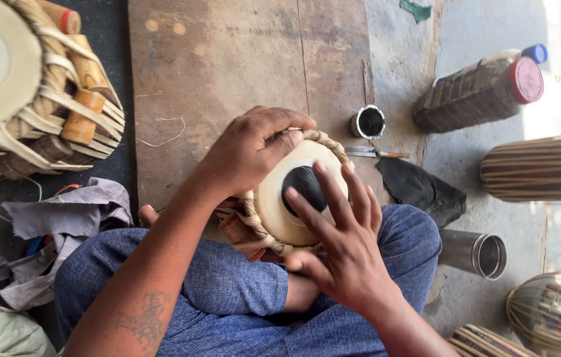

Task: The person applies a dark paste to the center of a tabla head and smooths it in a circular motion with their fingers.

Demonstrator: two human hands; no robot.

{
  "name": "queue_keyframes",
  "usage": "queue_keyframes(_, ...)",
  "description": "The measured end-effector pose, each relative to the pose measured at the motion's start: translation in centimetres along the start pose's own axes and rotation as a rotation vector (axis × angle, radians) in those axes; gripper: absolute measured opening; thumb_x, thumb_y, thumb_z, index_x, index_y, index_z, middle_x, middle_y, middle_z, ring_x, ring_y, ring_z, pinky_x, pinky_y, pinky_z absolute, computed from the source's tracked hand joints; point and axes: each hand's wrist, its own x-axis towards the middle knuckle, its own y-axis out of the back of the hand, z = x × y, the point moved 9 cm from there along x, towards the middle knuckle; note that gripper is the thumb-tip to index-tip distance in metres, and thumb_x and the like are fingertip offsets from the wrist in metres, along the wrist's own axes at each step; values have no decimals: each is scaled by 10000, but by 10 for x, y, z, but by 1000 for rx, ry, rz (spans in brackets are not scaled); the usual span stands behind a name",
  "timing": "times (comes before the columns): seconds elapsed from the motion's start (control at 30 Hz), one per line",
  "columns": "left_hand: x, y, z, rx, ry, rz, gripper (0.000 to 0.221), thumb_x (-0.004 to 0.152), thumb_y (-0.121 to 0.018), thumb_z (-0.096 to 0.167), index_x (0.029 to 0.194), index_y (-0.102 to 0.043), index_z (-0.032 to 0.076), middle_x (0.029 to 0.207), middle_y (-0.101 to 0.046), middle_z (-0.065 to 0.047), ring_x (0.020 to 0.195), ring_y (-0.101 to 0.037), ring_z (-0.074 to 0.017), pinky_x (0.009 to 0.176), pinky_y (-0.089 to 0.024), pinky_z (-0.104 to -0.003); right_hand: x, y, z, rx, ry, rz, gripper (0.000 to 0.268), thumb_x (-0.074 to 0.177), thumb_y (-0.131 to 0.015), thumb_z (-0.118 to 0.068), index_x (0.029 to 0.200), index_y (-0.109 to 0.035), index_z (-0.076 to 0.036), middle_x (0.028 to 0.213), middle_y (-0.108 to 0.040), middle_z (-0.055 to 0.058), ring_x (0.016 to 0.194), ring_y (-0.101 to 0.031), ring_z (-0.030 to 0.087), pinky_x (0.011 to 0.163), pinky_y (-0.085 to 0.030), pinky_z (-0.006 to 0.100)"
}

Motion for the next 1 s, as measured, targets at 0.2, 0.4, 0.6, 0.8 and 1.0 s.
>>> queue_keyframes(0.2,2,-1,0,-72,34,-21,238,1010,-605,226,1187,-742,143,1195,-768,-50,1129,-720,-217,976,-561,-387,7,12,16,-4,-115,13,719,963,-432,-710,1503,-578,-258,1716,-293,143,1594,-184,433,1254,-133,595)
queue_keyframes(0.4,1,-1,-1,-55,66,-11,235,1013,-593,207,1181,-740,133,1175,-775,-52,1123,-722,-216,980,-564,-383,-2,9,-3,23,-49,-5,727,944,-432,-731,1490,-582,-275,1693,-304,145,1579,-191,441,1248,-131,588)
queue_keyframes(0.6,0,0,4,0,21,-20,237,1018,-573,189,1190,-716,113,1171,-759,-81,1107,-707,-245,973,-547,-395,16,15,5,-21,-111,52,694,1003,-414,-670,1503,-575,-217,1689,-324,177,1571,-211,440,1245,-131,570)
queue_keyframes(0.8,-9,2,8,169,6,145,200,1005,-552,135,1147,-675,66,1146,-744,-116,1106,-688,-281,971,-541,-452,-5,11,-10,76,-16,179,682,1053,-353,-607,1539,-503,-152,1694,-318,190,1613,-214,419,1306,-120,556)
queue_keyframes(1.0,-12,25,5,400,79,203,229,1022,-599,286,1025,-690,76,1032,-751,-94,968,-696,-258,943,-519,-467,4,-7,39,315,-28,128,712,1111,-375,-633,1591,-413,-108,1722,-253,231,1624,-247,414,1314,-211,519)
